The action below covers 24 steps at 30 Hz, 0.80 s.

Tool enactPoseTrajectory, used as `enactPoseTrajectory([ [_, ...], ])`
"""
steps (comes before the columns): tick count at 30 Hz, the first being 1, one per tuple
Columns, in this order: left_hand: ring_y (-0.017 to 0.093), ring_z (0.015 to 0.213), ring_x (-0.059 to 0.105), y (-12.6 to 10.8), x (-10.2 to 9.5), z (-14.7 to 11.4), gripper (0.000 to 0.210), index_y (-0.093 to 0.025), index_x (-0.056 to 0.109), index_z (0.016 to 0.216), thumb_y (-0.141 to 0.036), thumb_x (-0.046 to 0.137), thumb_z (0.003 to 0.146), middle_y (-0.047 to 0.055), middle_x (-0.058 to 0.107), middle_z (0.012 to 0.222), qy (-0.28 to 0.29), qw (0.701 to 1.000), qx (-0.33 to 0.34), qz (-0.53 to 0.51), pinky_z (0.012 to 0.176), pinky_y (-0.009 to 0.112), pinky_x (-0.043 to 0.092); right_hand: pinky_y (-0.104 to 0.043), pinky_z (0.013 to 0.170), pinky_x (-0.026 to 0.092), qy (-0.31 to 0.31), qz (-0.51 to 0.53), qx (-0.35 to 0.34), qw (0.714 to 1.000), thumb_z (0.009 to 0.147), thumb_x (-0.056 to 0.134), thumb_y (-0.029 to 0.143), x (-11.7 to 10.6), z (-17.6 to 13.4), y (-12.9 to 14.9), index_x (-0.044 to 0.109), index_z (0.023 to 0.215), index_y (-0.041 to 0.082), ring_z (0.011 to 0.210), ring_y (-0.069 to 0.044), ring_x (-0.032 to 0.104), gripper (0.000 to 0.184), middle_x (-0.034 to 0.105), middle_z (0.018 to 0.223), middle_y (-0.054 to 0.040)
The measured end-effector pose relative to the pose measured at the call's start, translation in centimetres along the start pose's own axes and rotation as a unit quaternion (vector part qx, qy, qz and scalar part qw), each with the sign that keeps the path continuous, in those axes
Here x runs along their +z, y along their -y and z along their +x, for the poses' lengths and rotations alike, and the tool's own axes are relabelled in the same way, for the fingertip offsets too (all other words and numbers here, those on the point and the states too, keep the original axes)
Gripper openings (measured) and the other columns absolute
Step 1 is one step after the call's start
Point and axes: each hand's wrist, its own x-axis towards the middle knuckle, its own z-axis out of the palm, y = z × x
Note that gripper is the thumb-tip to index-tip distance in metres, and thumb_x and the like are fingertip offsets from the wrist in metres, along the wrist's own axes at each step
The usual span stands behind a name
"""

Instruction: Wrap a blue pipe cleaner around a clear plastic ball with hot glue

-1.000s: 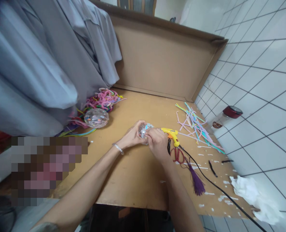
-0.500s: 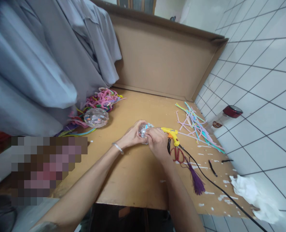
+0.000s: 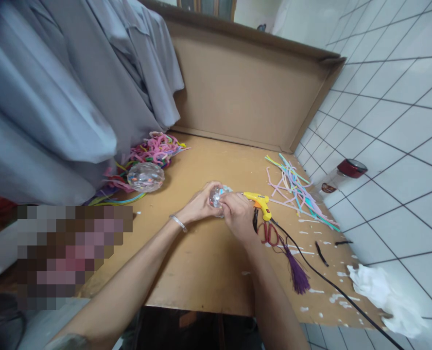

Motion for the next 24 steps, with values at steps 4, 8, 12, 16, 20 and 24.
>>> enactPoseTrajectory([
  [4, 0.025, 0.111, 0.059, 0.02, 0.0, 0.02, 0.068, -0.025, 0.046, 0.124, -0.036, 0.079, 0.065, 0.007, 0.057, 0.123, -0.003, 1.0, 0.001, 0.005, 0.096, 0.04, 0.048, -0.037, 0.083, 0.052, -0.004, 0.003, -0.005, 1.0, 0.094, 0.047, 0.02, 0.02, -0.01, -0.01, 0.063, 0.088, 0.022, 0.092, -0.021, 0.067, 0.017, 0.073, 0.092, -0.0064],
  [8, 0.026, 0.112, 0.059, -0.09, -0.03, 0.04, 0.068, -0.025, 0.047, 0.123, -0.034, 0.08, 0.064, 0.007, 0.058, 0.122, -0.005, 1.0, -0.004, 0.003, 0.096, 0.04, 0.048, -0.038, 0.085, 0.052, 0.0, 0.006, 0.001, 1.0, 0.094, 0.047, 0.021, 0.02, -0.03, 0.0, 0.064, 0.089, 0.022, 0.092, -0.021, 0.067, 0.018, 0.073, 0.093, -0.0062],
  [12, 0.025, 0.112, 0.058, -0.03, -0.04, 0.07, 0.07, -0.025, 0.047, 0.124, -0.033, 0.08, 0.063, 0.007, 0.057, 0.123, -0.003, 1.0, -0.008, -0.006, 0.097, 0.04, 0.048, -0.037, 0.084, 0.052, 0.0, 0.006, 0.004, 1.0, 0.094, 0.046, 0.021, -0.01, -0.01, 0.04, 0.063, 0.088, 0.023, 0.092, -0.021, 0.067, 0.018, 0.073, 0.093, -0.006],
  [16, 0.025, 0.11, 0.059, 0.15, -0.02, 0.09, 0.071, -0.024, 0.048, 0.125, -0.035, 0.081, 0.062, 0.007, 0.057, 0.123, -0.003, 1.0, -0.006, -0.006, 0.096, 0.04, 0.048, -0.037, 0.085, 0.052, 0.001, 0.007, 0.0, 1.0, 0.093, 0.047, 0.02, -0.1, 0.04, 0.06, 0.063, 0.088, 0.022, 0.093, -0.021, 0.067, 0.016, 0.073, 0.093, -0.0062],
  [20, 0.026, 0.112, 0.058, 0.21, -0.03, 0.11, 0.073, -0.025, 0.048, 0.124, -0.037, 0.083, 0.061, 0.007, 0.057, 0.124, -0.005, 1.0, -0.002, -0.007, 0.098, 0.04, 0.047, -0.037, 0.084, 0.052, 0.001, 0.007, -0.001, 1.0, 0.093, 0.048, 0.02, -0.11, 0.03, -0.01, 0.063, 0.088, 0.022, 0.092, -0.021, 0.067, 0.016, 0.073, 0.092, -0.0062],
  [24, 0.026, 0.114, 0.057, 0.38, -0.04, 0.12, 0.074, -0.025, 0.048, 0.125, -0.038, 0.083, 0.061, 0.007, 0.057, 0.124, -0.005, 1.0, 0.0, -0.004, 0.099, 0.04, 0.047, -0.037, 0.085, 0.052, 0.002, 0.001, -0.001, 1.0, 0.093, 0.048, 0.02, -0.02, 0.0, -0.18, 0.063, 0.088, 0.023, 0.093, -0.021, 0.067, 0.016, 0.073, 0.092, -0.0058],
])
